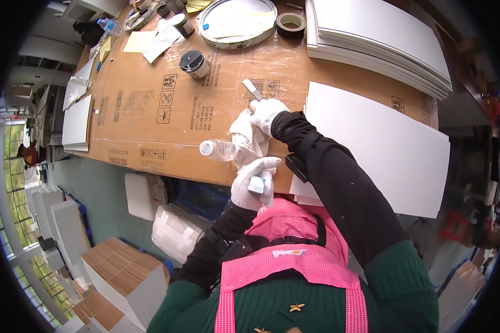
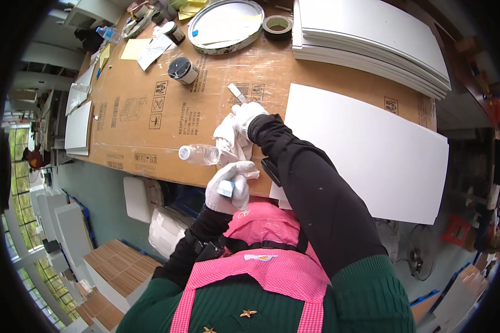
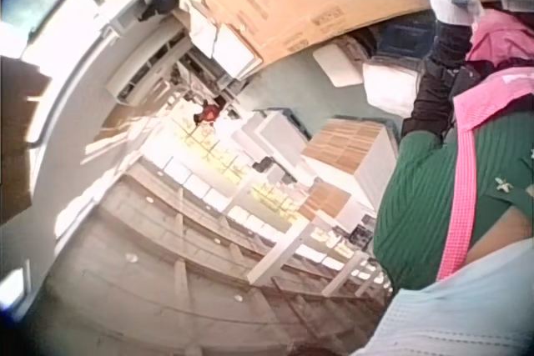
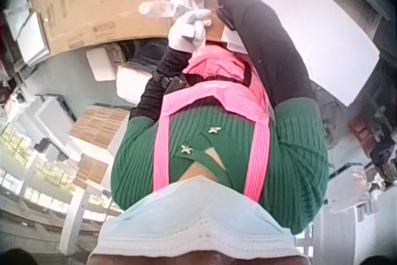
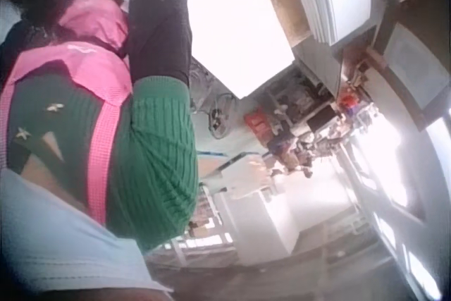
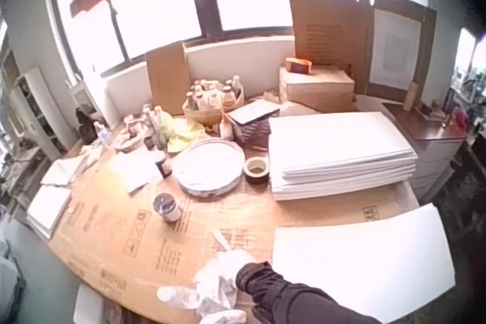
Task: Cleaning and inspecting white furniture panels with a cloth and a scraper.
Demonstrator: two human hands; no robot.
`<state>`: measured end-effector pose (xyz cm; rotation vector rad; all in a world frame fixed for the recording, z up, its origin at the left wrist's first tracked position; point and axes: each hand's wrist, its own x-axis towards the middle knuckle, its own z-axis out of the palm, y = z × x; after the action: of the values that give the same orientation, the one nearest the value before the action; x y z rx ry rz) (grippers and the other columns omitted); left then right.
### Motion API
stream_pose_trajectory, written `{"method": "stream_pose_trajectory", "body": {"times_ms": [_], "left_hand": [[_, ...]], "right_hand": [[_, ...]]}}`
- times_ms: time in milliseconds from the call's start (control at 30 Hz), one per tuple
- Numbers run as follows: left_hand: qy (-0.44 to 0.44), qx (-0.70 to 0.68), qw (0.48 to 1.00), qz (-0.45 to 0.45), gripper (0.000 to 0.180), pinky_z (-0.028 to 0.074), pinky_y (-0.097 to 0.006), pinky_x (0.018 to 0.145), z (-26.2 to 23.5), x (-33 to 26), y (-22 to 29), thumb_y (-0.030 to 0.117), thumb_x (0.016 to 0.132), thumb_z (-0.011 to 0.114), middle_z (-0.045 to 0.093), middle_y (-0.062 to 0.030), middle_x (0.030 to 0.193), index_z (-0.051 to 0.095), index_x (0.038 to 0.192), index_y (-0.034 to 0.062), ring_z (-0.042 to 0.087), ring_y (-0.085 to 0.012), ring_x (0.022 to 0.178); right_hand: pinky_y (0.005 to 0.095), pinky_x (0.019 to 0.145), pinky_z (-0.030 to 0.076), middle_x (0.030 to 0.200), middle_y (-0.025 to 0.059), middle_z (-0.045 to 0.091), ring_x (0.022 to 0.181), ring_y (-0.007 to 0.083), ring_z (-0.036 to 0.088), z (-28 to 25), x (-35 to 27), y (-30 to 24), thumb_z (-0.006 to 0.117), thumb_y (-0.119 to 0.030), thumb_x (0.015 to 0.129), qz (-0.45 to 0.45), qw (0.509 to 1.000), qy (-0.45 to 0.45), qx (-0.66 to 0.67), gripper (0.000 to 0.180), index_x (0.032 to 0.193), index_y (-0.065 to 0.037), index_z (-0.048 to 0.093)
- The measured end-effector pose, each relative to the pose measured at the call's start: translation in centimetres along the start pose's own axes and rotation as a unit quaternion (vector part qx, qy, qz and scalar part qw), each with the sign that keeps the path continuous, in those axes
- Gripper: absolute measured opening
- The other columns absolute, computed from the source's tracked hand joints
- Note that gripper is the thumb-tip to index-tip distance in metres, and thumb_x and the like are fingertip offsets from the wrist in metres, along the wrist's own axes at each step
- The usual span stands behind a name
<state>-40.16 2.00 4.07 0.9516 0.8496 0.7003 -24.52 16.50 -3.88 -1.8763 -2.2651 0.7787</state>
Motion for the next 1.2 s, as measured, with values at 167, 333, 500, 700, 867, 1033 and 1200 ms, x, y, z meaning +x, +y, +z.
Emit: {"method": "stream_pose_trajectory", "body": {"times_ms": [167, 333, 500, 700, 867, 1033, 1200], "left_hand": [[-0.011, -0.169, 0.983, -0.066, 0.032, 0.043, -0.018, 0.059, -1.1, -2.4, 0.4, -0.002, 0.086, 0.054, 0.06, -0.0033, 0.082, 0.062, 0.116, -0.0023, 0.049, -0.0052, 0.055], [0.027, -0.107, 0.992, -0.061, 0.046, 0.033, -0.033, 0.036, -2.2, -3.4, 0.7, 0.03, 0.105, 0.036, 0.043, -0.0047, 0.05, 0.058, 0.121, -0.0077, 0.034, -0.0162, 0.037], [-0.059, -0.095, 0.993, -0.034, 0.027, 0.039, -0.026, 0.04, 0.0, -1.4, 2.1, 0.01, 0.099, 0.048, 0.045, 0.0, 0.058, 0.057, 0.118, -0.0073, 0.04, -0.0087, 0.041], [-0.149, -0.319, 0.928, -0.126, 0.044, 0.034, -0.033, 0.036, 6.5, 2.6, 3.8, 0.033, 0.106, 0.037, 0.047, -0.0054, 0.051, 0.059, 0.112, -0.0046, 0.038, -0.0175, 0.037], [-0.143, -0.301, 0.908, -0.256, 0.037, 0.027, -0.027, 0.041, 14.0, 6.9, 2.3, 0.037, 0.104, 0.045, 0.045, 0.0025, 0.053, 0.064, 0.112, 0.0063, 0.031, -0.0105, 0.041], [-0.325, -0.365, 0.804, -0.34, 0.037, 0.032, -0.026, 0.047, 21.8, 11.0, -2.8, 0.034, 0.104, 0.043, 0.038, 0.0037, 0.055, 0.06, 0.114, 0.0021, 0.036, -0.0089, 0.046], [-0.418, -0.369, 0.731, -0.392, 0.037, 0.032, -0.026, 0.044, 28.4, 15.0, -7.7, 0.034, 0.104, 0.044, 0.039, 0.0028, 0.053, 0.061, 0.111, 0.0016, 0.035, -0.01, 0.042]], "right_hand": [[0.0454, 0.08, 0.054, 0.091, 0.0219, 0.07, 0.088, 0.0377, 0.069, 1.3, 1.2, -0.7, 0.052, -0.031, 0.093, -0.071, 0.997, -0.039, -0.019, 0.031, 0.103, -0.004, 0.062], [0.0436, 0.078, 0.055, 0.09, 0.0183, 0.07, 0.089, 0.0356, 0.07, -0.4, 0.8, -0.7, 0.052, -0.028, 0.094, -0.138, 0.987, -0.067, -0.051, 0.027, 0.101, -0.005, 0.065], [0.041, 0.074, 0.056, 0.093, 0.0162, 0.069, 0.088, 0.0322, 0.07, -5.4, -4.6, 1.6, 0.051, -0.023, 0.095, -0.088, 0.992, -0.076, -0.051, 0.024, 0.104, -0.007, 0.065], [0.0248, 0.061, 0.054, 0.096, 0.0092, 0.06, 0.068, 0.0129, 0.062, -8.7, -23.4, 6.1, 0.047, 0.01, 0.083, 0.074, 0.733, 0.312, 0.601, 0.042, 0.122, -0.002, 0.052], [0.0227, 0.05, 0.047, 0.09, 0.0073, 0.061, 0.058, 0.0099, 0.056, -4.2, -38.5, 9.6, 0.051, -0.005, 0.089, 0.185, 0.466, 0.419, 0.757, 0.031, 0.119, 0.002, 0.053], [0.0229, 0.049, 0.043, 0.068, 0.0032, 0.066, 0.054, 0.0085, 0.054, -1.4, -48.7, 9.5, 0.042, -0.036, 0.105, 0.465, 0.567, 0.527, 0.429, 0.042, 0.118, 0.0, 0.059], [0.0349, 0.052, 0.049, 0.063, 0.0064, 0.066, 0.053, 0.0153, 0.06, 0.3, -54.0, 12.5, 0.045, -0.035, 0.104, 0.555, 0.554, 0.477, 0.397, 0.034, 0.123, -0.008, 0.056]]}}
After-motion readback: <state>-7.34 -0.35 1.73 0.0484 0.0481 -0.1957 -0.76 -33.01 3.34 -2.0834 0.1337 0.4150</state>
